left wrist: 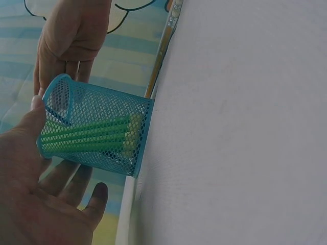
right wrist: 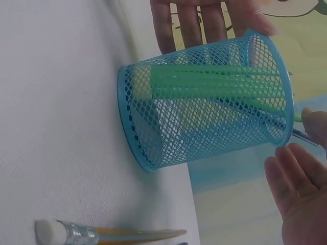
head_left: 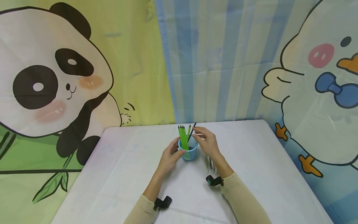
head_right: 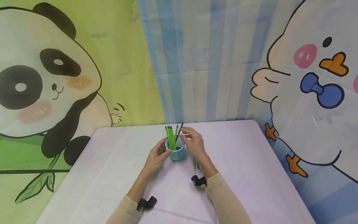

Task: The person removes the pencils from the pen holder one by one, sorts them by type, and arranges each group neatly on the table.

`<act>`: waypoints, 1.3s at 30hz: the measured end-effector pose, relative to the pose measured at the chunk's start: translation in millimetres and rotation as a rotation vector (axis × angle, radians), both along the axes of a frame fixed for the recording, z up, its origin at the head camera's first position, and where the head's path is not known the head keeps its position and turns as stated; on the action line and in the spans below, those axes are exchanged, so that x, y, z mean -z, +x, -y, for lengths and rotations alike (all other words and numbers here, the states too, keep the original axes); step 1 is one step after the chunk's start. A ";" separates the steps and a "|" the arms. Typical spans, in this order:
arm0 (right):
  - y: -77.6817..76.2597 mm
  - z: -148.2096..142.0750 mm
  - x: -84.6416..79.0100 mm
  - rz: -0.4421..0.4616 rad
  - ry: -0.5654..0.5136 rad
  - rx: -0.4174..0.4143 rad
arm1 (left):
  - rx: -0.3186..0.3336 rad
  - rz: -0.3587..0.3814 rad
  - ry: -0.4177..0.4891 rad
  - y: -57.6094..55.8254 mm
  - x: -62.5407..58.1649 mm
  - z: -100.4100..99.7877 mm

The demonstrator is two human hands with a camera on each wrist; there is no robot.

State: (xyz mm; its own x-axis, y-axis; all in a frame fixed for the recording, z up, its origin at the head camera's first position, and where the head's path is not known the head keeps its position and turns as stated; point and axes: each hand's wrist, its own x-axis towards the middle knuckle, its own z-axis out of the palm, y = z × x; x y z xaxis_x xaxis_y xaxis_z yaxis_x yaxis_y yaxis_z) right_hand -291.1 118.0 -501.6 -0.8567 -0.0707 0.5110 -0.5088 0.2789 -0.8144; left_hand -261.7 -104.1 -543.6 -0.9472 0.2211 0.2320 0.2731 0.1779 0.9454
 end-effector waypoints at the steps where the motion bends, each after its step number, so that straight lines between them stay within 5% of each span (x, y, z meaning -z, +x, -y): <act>1: 0.0 0.8 0.3 0.008 0.000 0.006 | 0.000 0.000 -0.001 0.2 0.1 0.0; 24: -1.7 12.9 -3.4 0.081 0.077 0.043 | -0.004 -0.005 0.033 -0.7 2.0 -0.3; 39: -5.4 13.1 -2.8 0.004 0.013 0.083 | -0.005 -0.013 -0.001 -0.9 3.3 0.9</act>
State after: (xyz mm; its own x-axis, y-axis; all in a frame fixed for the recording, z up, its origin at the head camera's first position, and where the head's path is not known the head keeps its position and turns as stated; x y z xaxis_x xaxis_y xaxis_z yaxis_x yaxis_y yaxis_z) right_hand -296.5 104.9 -498.9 -0.8618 -0.0055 0.5073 -0.4803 0.3304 -0.8125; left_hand -262.6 -105.0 -546.9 -0.9451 0.2167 0.2444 0.2848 0.1804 0.9414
